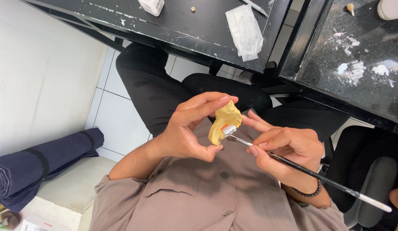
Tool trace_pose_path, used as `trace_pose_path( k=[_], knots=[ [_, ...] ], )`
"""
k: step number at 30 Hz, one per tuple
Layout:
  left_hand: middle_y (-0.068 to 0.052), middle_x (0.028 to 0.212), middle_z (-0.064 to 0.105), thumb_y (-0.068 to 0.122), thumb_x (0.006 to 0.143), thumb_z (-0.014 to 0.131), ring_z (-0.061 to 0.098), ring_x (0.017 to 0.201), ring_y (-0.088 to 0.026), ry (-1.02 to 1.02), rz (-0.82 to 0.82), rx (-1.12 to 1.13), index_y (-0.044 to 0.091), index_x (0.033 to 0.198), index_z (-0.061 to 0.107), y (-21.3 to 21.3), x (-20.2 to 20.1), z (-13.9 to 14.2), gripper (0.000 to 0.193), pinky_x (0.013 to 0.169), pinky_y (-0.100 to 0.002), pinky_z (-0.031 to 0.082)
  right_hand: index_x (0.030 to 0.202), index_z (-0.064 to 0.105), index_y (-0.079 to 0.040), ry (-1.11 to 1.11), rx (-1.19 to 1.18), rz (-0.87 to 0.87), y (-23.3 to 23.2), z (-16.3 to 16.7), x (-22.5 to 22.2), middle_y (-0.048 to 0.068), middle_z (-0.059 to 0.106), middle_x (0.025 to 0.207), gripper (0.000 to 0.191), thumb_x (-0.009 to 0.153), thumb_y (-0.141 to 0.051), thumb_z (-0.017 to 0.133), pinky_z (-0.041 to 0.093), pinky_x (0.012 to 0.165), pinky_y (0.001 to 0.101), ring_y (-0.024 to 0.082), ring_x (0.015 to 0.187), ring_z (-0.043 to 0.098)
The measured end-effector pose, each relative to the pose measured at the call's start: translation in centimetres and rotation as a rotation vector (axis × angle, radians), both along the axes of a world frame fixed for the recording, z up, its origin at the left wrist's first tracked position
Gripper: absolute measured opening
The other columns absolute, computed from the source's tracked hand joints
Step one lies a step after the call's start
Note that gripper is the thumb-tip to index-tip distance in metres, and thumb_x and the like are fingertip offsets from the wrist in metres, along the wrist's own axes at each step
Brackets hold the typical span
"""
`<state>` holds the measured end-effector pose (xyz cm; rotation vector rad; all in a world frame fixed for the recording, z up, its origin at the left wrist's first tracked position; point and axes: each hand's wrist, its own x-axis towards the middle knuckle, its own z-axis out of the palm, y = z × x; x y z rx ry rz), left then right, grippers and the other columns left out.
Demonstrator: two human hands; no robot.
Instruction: The person holds a yellow dental plaster model with a partial denture in one hand and uses a fine brush to apply white ceramic material onto the denture teeth. They periodically dip the brush into material on the bench and rotate the model to reach different surfaces.
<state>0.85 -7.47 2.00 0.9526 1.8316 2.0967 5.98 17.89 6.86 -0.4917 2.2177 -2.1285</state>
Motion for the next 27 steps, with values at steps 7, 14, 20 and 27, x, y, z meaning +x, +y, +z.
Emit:
trace_pose_path(
  k=[7,14,20,27],
  knots=[
    [-0.014,0.151,0.054,0.002,0.075,0.084,0.063,0.129,-0.018,-0.029,-0.012,0.005,0.011,0.155,0.047,-0.21,-0.05,-0.33,0.088,0.103,-0.026,0.057,0.086,0.061,-0.001,0.005,0.009,-0.008,-0.09,-0.36,0.02,0.014,0.076,0.087,0.016,0.087,0.011,0.071,0.046,0.122,0.0554,0.041,0.114,0.074],
    [-0.014,0.151,0.054,0.003,0.075,0.084,0.063,0.128,-0.017,-0.026,-0.001,0.006,0.012,0.155,0.047,-0.3,0.11,-0.52,0.088,0.101,-0.025,0.058,0.086,0.06,-0.002,0.021,0.006,-0.007,-0.31,-0.61,-0.12,0.013,0.076,0.086,0.017,0.087,0.011,0.071,0.047,0.121,0.0565,0.039,0.112,0.074],
    [-0.013,0.15,0.054,0.004,0.075,0.084,0.064,0.127,-0.017,0.004,0.011,-0.015,0.013,0.158,0.047,-0.24,0.11,-0.74,0.092,0.099,-0.025,0.058,0.086,0.06,-0.001,0.015,0.012,-0.012,-0.29,-0.7,0.04,0.013,0.076,0.086,0.017,0.088,0.011,0.071,0.047,0.121,0.0571,0.041,0.115,0.073],
    [-0.014,0.151,0.053,0.002,0.077,0.084,0.062,0.128,-0.016,-0.07,-0.017,0.027,0.012,0.157,0.046,-0.12,0.4,-0.62,0.089,0.101,-0.024,0.056,0.085,0.06,-0.002,-0.007,-0.013,-0.022,-0.04,-0.81,0.16,0.014,0.076,0.082,0.017,0.089,0.011,0.071,0.046,0.122,0.0573,0.041,0.115,0.073]
  ],
)
